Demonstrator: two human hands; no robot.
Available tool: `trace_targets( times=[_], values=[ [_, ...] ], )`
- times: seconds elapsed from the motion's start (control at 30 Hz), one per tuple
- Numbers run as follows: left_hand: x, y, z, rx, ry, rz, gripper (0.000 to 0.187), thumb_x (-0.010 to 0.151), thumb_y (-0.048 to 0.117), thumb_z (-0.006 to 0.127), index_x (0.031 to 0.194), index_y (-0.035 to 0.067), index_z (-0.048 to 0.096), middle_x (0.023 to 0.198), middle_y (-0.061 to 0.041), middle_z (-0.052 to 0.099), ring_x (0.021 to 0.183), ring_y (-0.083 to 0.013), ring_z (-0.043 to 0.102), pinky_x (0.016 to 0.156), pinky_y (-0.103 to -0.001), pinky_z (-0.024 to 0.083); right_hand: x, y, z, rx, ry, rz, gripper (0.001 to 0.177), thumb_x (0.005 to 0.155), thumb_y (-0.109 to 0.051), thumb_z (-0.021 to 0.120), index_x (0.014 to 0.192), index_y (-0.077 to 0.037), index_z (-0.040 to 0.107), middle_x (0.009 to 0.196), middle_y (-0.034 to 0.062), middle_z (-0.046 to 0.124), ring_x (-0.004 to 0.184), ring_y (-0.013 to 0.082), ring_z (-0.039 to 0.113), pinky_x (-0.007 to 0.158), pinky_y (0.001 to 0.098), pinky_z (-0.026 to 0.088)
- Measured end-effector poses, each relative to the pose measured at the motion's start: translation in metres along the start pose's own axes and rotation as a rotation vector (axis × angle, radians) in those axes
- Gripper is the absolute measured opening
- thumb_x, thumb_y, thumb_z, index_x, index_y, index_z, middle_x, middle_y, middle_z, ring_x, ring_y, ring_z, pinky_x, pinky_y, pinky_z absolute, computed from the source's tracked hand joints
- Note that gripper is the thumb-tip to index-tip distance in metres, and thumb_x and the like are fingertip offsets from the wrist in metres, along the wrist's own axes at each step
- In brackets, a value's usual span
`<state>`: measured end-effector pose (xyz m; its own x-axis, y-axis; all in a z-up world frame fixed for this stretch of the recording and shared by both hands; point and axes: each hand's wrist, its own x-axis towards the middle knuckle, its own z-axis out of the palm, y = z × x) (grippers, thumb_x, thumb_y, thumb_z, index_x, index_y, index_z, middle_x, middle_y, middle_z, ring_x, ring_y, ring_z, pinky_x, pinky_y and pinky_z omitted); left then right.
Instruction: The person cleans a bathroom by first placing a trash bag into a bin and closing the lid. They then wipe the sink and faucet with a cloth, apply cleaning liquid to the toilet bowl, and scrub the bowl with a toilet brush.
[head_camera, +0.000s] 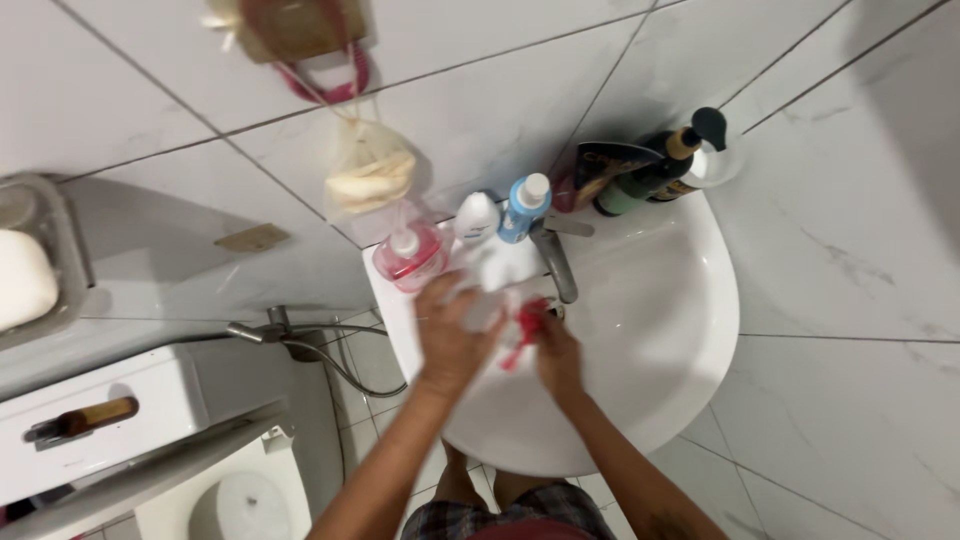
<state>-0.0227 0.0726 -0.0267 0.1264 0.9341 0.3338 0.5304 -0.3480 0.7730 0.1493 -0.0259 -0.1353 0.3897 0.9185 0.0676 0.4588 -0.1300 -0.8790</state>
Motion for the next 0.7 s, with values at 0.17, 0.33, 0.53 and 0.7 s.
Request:
trace_targets(
  times=[0.17, 0.33, 0.53, 0.7],
  values=[
    [0.053, 0.063, 0.052, 0.151, 0.308, 0.151, 0.088, 0.068, 0.041, 0.095, 0.135, 0.003, 0.051, 0.141, -0.024, 0.046, 0.134, -0.0448, 0.042, 0.108, -0.061, 0.034, -0.006, 0.045, -0.052, 0.104, 0.21, 0.312, 0.027, 0.102, -0.014, 0.054, 0.126, -0.008, 0.067, 0.106, 0.006, 0.073, 0.093, 0.0159, 0.067, 0.082, 0.0304, 0.054],
    [0.083, 0.07, 0.074, 0.264, 0.328, 0.079, 0.071, 0.062, 0.04, 0.096, 0.119, 0.013, 0.065, 0.123, -0.015, 0.054, 0.117, -0.0366, 0.05, 0.094, -0.053, 0.042, 0.048, 0.107, -0.016, 0.327, 0.214, 0.387, 0.018, 0.099, -0.017, 0.067, 0.111, -0.003, 0.07, 0.095, 0.0068, 0.071, 0.083, 0.0157, 0.062, 0.075, 0.0318, 0.053],
    [0.096, 0.056, 0.09, 0.132, 0.315, 0.159, 0.06, 0.062, 0.028, 0.094, 0.113, 0.013, 0.066, 0.113, -0.008, 0.06, 0.111, -0.0326, 0.055, 0.098, -0.047, 0.044, 0.058, 0.118, 0.03, 0.1, 0.051, 0.098, 0.039, 0.075, -0.008, 0.081, 0.107, 0.002, 0.062, 0.089, 0.0139, 0.063, 0.077, 0.0199, 0.063, 0.069, 0.0334, 0.054],
    [0.058, 0.062, 0.075, -0.075, 0.235, 0.237, 0.06, 0.061, 0.016, 0.088, 0.115, 0.005, 0.063, 0.112, -0.016, 0.061, 0.11, -0.0362, 0.057, 0.098, -0.049, 0.043, 0.033, 0.075, -0.012, 0.7, -0.331, 0.546, 0.019, 0.084, 0.001, 0.068, 0.103, 0.002, 0.068, 0.088, 0.0112, 0.073, 0.076, 0.0198, 0.072, 0.071, 0.0323, 0.063]
  ],
)
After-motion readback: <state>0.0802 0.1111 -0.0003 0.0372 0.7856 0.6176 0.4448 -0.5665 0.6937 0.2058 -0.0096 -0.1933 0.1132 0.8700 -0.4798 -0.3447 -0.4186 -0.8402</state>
